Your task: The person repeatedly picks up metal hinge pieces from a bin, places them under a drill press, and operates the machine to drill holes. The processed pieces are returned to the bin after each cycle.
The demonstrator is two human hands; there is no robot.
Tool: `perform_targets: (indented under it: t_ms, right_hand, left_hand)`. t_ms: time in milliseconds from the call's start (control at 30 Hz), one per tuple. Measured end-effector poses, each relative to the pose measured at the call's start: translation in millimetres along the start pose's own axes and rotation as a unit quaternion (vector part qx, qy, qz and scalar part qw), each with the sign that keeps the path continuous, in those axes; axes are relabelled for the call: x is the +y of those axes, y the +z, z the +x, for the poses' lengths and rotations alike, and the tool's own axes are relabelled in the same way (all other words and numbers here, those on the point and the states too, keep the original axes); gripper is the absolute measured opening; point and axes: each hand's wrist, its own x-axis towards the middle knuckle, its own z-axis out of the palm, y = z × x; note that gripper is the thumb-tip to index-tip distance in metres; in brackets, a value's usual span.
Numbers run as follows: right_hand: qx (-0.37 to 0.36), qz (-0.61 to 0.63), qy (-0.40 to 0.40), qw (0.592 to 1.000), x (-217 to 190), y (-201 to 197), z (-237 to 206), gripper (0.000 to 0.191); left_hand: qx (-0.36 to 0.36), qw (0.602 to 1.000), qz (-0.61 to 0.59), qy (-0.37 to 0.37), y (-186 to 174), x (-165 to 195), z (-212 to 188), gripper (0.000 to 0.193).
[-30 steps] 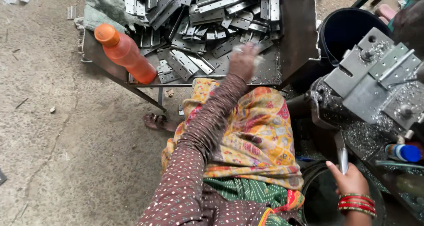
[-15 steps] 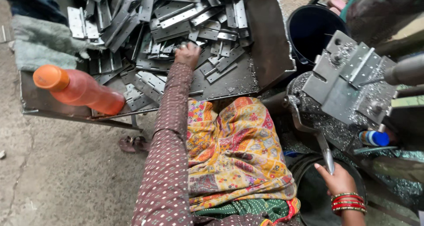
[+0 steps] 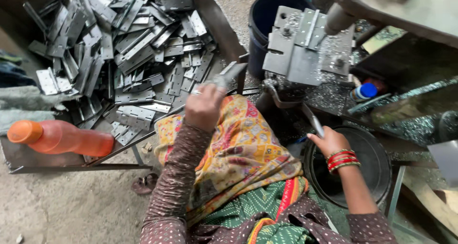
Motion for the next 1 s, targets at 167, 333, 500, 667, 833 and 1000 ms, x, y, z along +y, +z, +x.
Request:
perform_targets:
  t_ms: [167,333,500,667,833,1000]
  right_hand:
    - [-0.011,0.003,0.016,1.000,-3.3,-2.7,-4.2,0.054]
    - [0.003,0.036,0.008,0.999,-6.7,-5.0,-9.5,0.054]
    - [0.007,0.033,0.000,0.999,-6.6,-6.1,-7.5,0.057]
    - [-0.017,0.039,0.021,0.999,-9.4,-7.2,-7.9,0.054]
    - [-0.006,0.033,0.005,0.999,-1.1,1.5,-2.2,0.054]
    - [0.007,0.071,0.004,0.997,20.5,40.6,4.4,0.055]
  left_hand:
    - [0.035,0.988,-0.005,0.152,43.0,92.9,53.2,0.023]
    - [-0.023,0.984,0.030,0.172,127.9,153.2,69.1,0.030]
    - [-0.057,0.998,-0.012,0.032,170.2,160.7,61.2,0.036]
    - [-0.173,0.984,-0.019,-0.046,174.2,153.6,67.0,0.029]
    - [-0.154,0.987,-0.016,-0.031,165.1,151.1,75.8,0.028]
    - [-0.173,0.983,-0.034,-0.051,161.5,151.5,75.5,0.026]
